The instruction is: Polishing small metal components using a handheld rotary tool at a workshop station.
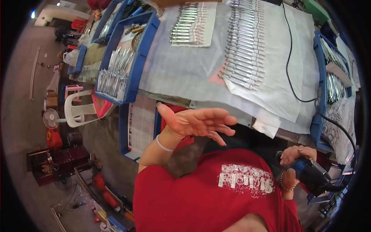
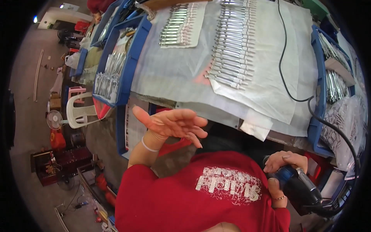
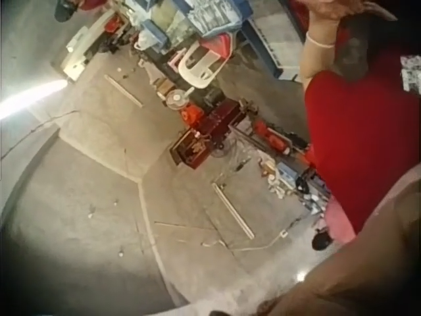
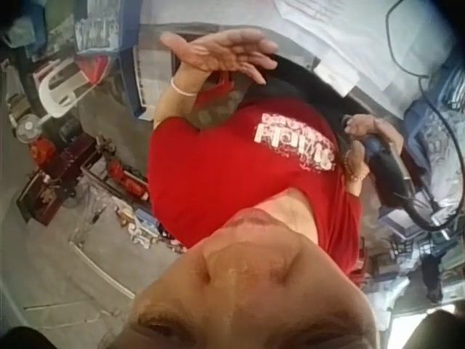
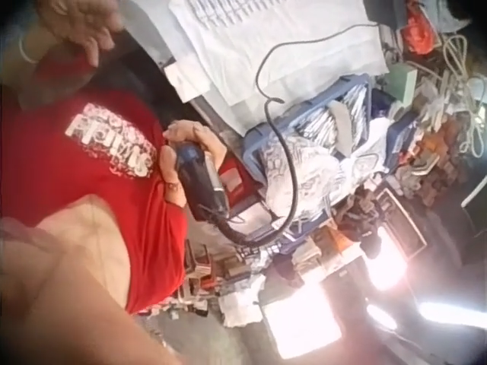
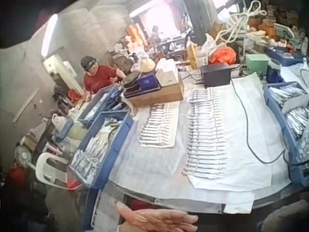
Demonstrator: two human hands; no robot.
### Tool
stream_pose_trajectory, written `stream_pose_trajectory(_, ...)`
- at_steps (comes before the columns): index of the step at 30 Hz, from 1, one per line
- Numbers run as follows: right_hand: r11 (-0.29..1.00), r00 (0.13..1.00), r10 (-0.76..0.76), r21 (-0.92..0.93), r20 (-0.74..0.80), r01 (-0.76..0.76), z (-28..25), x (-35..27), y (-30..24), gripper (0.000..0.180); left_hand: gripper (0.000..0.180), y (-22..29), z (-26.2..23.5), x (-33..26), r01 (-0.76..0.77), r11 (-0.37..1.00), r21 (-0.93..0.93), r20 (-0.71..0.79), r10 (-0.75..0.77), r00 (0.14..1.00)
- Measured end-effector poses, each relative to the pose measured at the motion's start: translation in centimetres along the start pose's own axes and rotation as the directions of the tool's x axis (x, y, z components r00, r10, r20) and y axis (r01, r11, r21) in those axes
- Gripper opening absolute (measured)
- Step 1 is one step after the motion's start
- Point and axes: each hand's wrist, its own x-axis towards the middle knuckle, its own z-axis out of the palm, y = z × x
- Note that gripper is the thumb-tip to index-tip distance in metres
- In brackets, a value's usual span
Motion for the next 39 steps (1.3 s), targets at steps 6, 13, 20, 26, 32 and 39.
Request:
stream_pose_trajectory(6,0.999,0.999,-0.015,0.049,-0.041,0.017,-1.1,-0.2,0.9,0.056,0.137,-3.4,0.2,-0.9,0.246,0.965,0.090,-0.219,-0.221,0.950)
stream_pose_trajectory(13,0.996,0.997,0.042,0.077,-0.059,-0.038,-1.5,0.5,0.2,0.055,0.102,-6.9,-4.2,-6.1,0.536,0.840,0.078,-0.619,-0.381,0.687)
stream_pose_trajectory(20,0.974,0.982,0.186,0.122,0.040,-0.190,-2.6,2.3,0.5,0.048,0.088,-15.0,-4.1,-10.8,0.953,-0.018,0.303,-0.907,-0.311,0.282)
stream_pose_trajectory(26,0.976,0.984,0.150,0.144,0.092,-0.162,-2.8,4.2,1.4,0.048,0.028,2.1,0.6,7.2,0.792,0.335,0.510,-0.765,-0.243,0.596)
stream_pose_trajectory(32,0.984,0.985,0.155,0.075,0.072,-0.161,-2.7,5.7,0.2,0.048,0.017,11.8,-13.6,20.5,0.466,-0.340,0.817,-0.349,0.353,0.868)
stream_pose_trajectory(39,0.988,0.987,0.155,-0.007,-0.028,-0.156,-3.0,5.8,1.0,0.046,0.016,16.2,-29.9,24.3,0.375,-0.679,0.631,-0.239,0.290,0.927)
